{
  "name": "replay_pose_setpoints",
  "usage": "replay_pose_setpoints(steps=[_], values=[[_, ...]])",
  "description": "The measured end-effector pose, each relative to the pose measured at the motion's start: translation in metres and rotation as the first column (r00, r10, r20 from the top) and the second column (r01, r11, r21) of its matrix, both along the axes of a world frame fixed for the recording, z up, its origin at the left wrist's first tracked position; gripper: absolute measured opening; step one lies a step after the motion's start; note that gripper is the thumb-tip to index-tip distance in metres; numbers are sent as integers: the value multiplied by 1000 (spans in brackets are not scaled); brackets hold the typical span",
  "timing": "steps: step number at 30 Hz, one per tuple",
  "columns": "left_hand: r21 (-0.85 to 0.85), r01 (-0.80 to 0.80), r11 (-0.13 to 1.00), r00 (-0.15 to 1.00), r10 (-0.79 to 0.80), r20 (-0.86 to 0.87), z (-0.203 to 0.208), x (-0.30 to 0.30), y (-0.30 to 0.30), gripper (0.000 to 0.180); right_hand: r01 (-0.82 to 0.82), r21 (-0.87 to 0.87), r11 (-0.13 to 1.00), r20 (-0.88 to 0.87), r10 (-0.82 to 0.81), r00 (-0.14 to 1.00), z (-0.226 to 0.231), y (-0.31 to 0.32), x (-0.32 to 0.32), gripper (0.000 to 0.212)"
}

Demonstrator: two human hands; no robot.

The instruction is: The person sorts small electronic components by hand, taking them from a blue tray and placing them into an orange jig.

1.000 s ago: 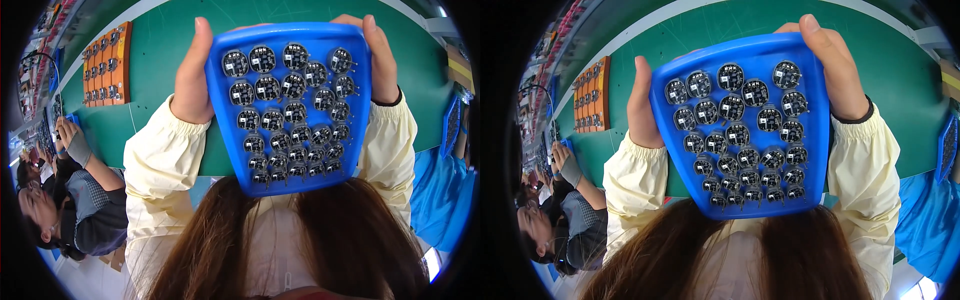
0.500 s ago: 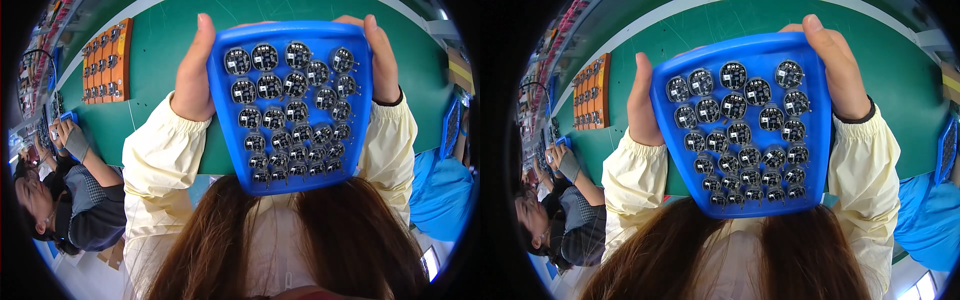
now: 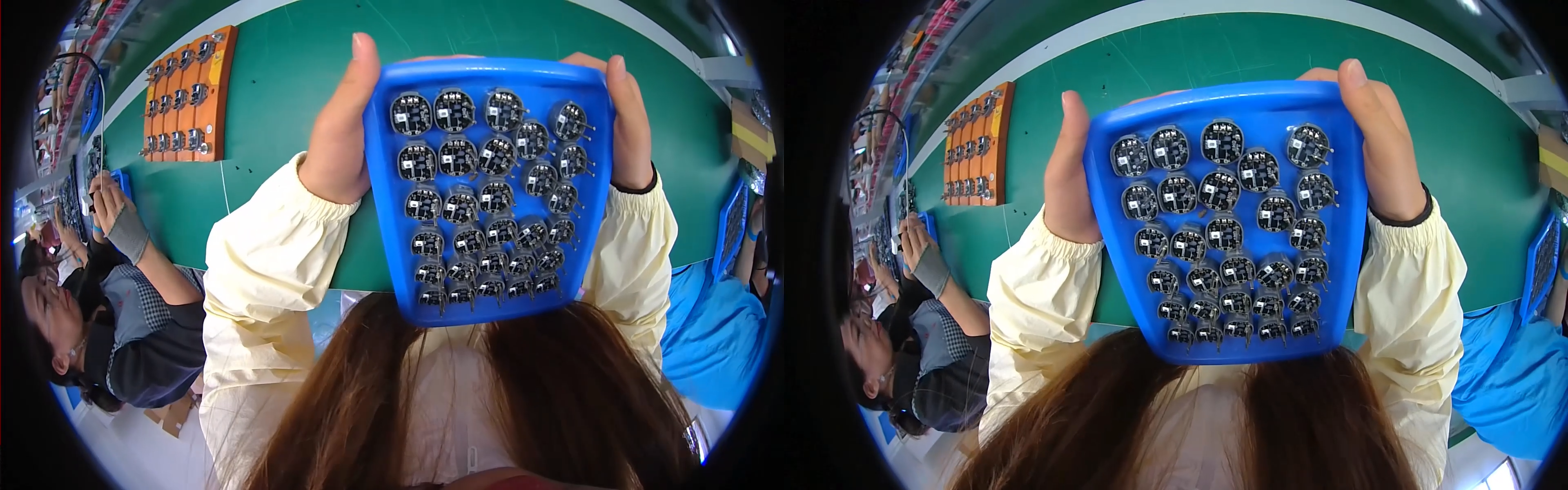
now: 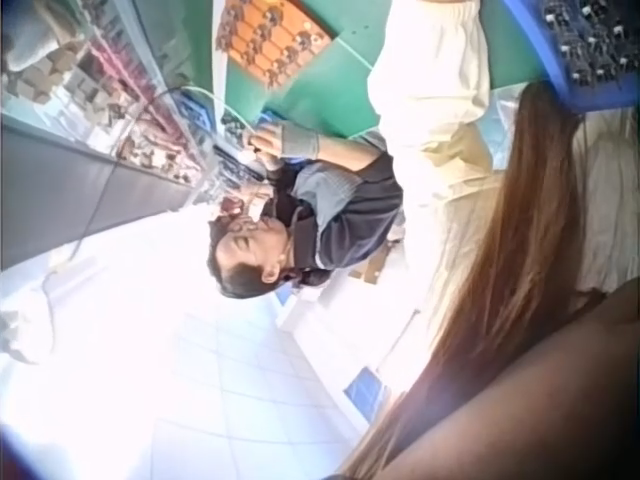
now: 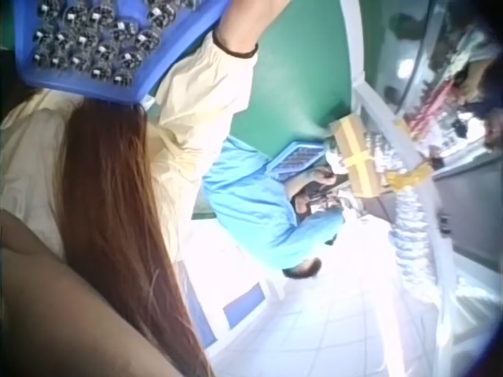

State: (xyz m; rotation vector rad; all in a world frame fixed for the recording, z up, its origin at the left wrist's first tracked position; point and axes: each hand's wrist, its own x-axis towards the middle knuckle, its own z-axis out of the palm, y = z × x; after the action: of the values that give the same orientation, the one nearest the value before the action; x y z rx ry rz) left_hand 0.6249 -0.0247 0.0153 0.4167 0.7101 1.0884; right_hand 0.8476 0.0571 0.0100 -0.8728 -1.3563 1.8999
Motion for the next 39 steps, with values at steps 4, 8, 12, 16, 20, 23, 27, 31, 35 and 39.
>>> replay_pose_setpoints(steps=[4, 8, 12, 16, 20, 23, 27, 31, 35, 39], values=[[8, -8, 1000, 999, 9, -53, 0, 0, 0, 82, 13, 20, 1000, 12, -13, 1000, -2, -1, -3, 57], [29, 13, 1000, 1000, -13, 1, -1, -4, 0, 80, 37, 15, 999, 14, -37, 999, -3, -2, -5, 59], [13, 15, 1000, 1000, -15, 0, 1, -3, 0, 79, 30, 67, 997, 27, -32, 999, -5, -1, -3, 61], [3, 1, 1000, 1000, -1, 15, 0, -2, 0, 79, 13, 91, 996, 8, -13, 1000, -7, 0, -3, 63], [34, 17, 999, 1000, -17, -12, 1, -2, 1, 78, 47, 76, 996, 11, -48, 999, -4, -2, -4, 65], [7, 14, 1000, 1000, -14, -2, 4, -3, 1, 78, 41, 88, 995, 24, -43, 999, -3, -2, -5, 66], [-33, -2, 999, 1000, 3, 11, 4, -6, 0, 78, 80, 85, 993, 41, -83, 996, -2, -2, -9, 67], [22, 13, 1000, 1000, -12, -11, 1, -7, 2, 78, 68, 98, 993, 47, -73, 996, 2, -1, -10, 67], [8, 6, 1000, 1000, -6, 2, 0, -9, 3, 78, 70, 90, 993, 43, -75, 996, 2, 0, -12, 67], [-1, 12, 1000, 1000, -12, -25, 3, -10, 3, 79, 60, 76, 995, 44, -64, 997, 1, 1, -10, 68]])
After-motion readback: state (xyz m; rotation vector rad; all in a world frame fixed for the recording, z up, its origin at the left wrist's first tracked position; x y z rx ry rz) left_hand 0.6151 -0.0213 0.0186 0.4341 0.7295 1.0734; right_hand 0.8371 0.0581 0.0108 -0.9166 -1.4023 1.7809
